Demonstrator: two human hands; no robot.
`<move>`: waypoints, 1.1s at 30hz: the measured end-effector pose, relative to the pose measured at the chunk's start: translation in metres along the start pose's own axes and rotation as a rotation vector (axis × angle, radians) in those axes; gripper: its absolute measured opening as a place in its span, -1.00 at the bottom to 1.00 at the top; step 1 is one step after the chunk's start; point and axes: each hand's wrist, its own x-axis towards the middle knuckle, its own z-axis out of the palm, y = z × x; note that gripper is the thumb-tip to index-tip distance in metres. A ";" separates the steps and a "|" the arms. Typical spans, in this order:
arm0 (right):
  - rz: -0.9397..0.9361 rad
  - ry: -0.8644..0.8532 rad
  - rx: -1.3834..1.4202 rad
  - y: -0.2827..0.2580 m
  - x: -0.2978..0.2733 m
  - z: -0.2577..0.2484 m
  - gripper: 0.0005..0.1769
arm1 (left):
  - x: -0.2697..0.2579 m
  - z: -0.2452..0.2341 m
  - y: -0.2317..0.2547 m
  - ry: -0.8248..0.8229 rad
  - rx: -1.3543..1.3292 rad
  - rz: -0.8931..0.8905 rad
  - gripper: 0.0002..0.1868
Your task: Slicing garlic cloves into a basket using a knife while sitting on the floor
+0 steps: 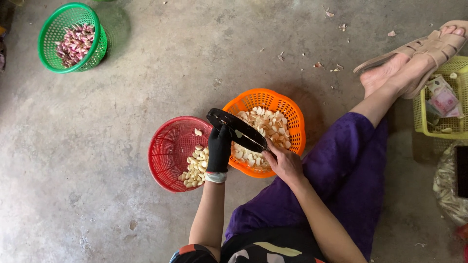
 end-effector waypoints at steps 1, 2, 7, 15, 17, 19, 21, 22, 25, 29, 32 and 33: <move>0.006 -0.003 0.037 -0.003 0.001 -0.003 -0.42 | 0.004 0.001 0.000 0.026 -0.006 -0.040 -0.82; 0.006 -0.002 0.037 -0.001 0.001 -0.002 -0.42 | -0.005 0.005 0.008 0.025 -0.005 -0.040 -0.82; 0.029 0.010 0.018 -0.001 0.000 -0.001 -0.41 | -0.022 0.011 0.019 0.001 0.000 0.076 -0.79; 0.008 0.034 0.007 0.007 0.000 0.006 -0.43 | -0.029 0.011 0.032 0.051 -0.149 -0.062 -0.82; 0.010 0.038 0.002 0.007 0.000 0.006 -0.43 | -0.029 0.012 0.031 0.064 -0.134 -0.032 -0.84; -0.032 0.065 0.008 0.006 0.000 0.005 -0.44 | -0.022 0.010 0.023 0.043 -0.075 0.060 -0.85; -0.039 0.074 0.000 0.004 0.000 0.003 -0.45 | -0.016 0.006 0.011 0.042 -0.043 0.100 -0.83; -0.045 0.086 -0.008 0.003 0.000 0.003 -0.45 | -0.013 0.004 0.006 0.038 -0.010 0.142 -0.81; -0.070 0.093 -0.046 0.000 0.002 -0.003 -0.44 | -0.003 -0.004 -0.015 0.029 0.114 0.185 -0.76; -0.087 0.110 -0.050 0.000 0.002 -0.003 -0.44 | -0.002 -0.001 -0.020 0.077 0.321 0.287 -0.70; -0.149 0.193 -0.081 -0.002 0.005 -0.005 -0.47 | 0.006 -0.005 -0.030 0.108 0.381 0.289 -0.70; -0.153 0.207 -0.103 0.000 0.006 -0.006 -0.48 | 0.002 -0.003 -0.027 0.102 0.345 0.271 -0.69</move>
